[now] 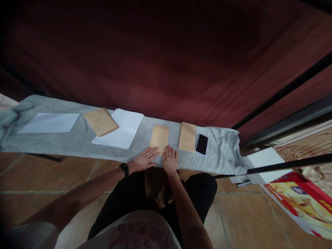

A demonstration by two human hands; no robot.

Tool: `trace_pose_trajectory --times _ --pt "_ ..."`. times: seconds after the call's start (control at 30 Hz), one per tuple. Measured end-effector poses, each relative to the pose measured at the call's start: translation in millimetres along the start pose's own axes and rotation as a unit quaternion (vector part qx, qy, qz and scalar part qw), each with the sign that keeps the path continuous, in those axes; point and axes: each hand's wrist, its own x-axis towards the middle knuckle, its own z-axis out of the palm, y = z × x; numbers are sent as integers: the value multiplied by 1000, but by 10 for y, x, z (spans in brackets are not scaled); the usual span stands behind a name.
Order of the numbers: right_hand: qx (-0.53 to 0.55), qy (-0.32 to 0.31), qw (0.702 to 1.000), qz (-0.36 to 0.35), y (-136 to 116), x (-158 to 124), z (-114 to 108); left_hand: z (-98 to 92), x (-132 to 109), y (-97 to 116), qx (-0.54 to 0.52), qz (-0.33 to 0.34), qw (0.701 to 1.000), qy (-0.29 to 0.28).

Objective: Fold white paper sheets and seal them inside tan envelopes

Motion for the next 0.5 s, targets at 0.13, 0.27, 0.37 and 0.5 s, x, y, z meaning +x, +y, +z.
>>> trace_pose_trajectory --times 0.13,0.27,0.37,0.5 --pt "-3 4 1000 3 24 -44 -29 25 -63 -27 7 2 1000 9" --pt "-8 -2 1000 3 14 -76 -57 15 -86 -27 12 -1 1000 11" --pt "4 -10 999 -30 -90 -98 -35 5 -79 -16 15 -3 1000 12" --pt "24 -29 995 -95 -290 -152 54 20 -59 -15 20 -2 1000 11"
